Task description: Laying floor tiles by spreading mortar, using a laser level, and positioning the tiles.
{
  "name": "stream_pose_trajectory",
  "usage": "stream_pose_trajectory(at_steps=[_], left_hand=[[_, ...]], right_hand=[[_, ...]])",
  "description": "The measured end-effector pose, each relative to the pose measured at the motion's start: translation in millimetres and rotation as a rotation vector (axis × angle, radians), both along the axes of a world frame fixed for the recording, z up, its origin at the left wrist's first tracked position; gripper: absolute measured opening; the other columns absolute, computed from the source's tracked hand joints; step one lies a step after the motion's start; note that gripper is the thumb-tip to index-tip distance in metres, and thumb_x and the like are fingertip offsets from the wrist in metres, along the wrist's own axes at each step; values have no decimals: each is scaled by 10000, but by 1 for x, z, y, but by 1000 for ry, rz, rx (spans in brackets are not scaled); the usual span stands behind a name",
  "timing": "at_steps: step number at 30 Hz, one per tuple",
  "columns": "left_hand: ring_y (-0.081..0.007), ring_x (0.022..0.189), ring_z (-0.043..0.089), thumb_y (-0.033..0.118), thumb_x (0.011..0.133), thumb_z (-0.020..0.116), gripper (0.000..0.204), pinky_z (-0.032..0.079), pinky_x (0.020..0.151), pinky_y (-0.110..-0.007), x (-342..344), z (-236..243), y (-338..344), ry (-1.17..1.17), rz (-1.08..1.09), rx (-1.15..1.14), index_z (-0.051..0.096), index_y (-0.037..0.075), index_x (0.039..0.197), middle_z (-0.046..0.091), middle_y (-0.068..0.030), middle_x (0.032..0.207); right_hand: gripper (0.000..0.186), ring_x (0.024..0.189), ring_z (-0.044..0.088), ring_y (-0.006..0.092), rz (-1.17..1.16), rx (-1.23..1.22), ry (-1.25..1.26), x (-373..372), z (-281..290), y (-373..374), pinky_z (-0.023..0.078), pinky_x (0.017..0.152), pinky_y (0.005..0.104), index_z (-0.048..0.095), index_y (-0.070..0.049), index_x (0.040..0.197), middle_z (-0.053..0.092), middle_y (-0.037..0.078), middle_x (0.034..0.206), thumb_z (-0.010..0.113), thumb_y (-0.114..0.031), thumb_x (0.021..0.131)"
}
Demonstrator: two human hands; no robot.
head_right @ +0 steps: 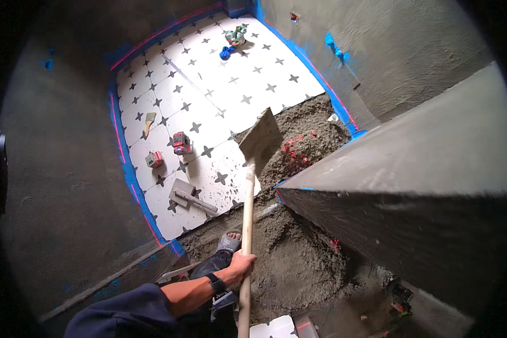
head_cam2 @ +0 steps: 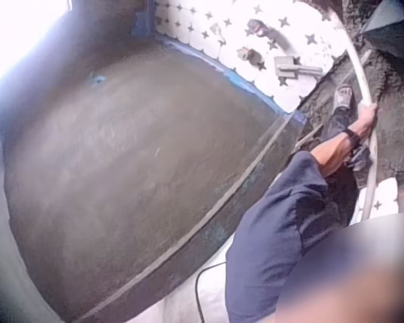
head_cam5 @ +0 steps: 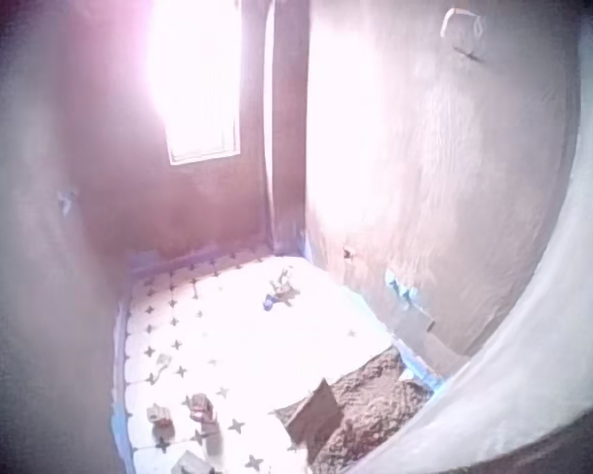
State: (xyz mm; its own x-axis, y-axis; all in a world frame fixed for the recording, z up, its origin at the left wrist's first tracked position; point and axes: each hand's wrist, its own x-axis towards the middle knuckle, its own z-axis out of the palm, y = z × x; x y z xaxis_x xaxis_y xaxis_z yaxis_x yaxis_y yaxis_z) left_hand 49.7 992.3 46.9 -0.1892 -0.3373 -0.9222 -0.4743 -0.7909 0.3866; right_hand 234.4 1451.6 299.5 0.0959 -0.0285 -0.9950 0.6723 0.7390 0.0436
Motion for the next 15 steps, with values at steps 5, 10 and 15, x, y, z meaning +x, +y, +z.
stream_pose_trajectory(at_steps=[5, 10, 15], left_hand=[[-144, 524, 549, 110, 779, 670, 140, 436, 471, -325, 42, 31, 39, -98, -16, -130, 559, 23, 783, 564, -37, 632], [-160, 477, 534, 91, 768, 665, 117, 424, 439, -341, 93, 55, 114, -129, -2, -161, 565, 30, 760, 549, -36, 605], [-210, 548, 609, 138, 737, 703, 142, 462, 494, -354, 168, 45, 210, -209, -230, -114, 624, 20, 752, 630, -77, 680]], right_hand=[[269, 549, 575, 243, 240, 11, 219, 36, 10, 41, 489, 514, 380, 603, -89, 1028, 613, 105, 698, 703, -246, 834], [187, 626, 645, 404, 828, 212, 711, 71, 55, 72, 535, 620, 520, 622, -206, 946, 658, 142, 672, 537, -340, 847], [244, 568, 629, 284, 733, 181, 872, 141, 129, 153, 520, 536, 449, 606, -154, 1014, 611, 48, 652, 675, -312, 841]])
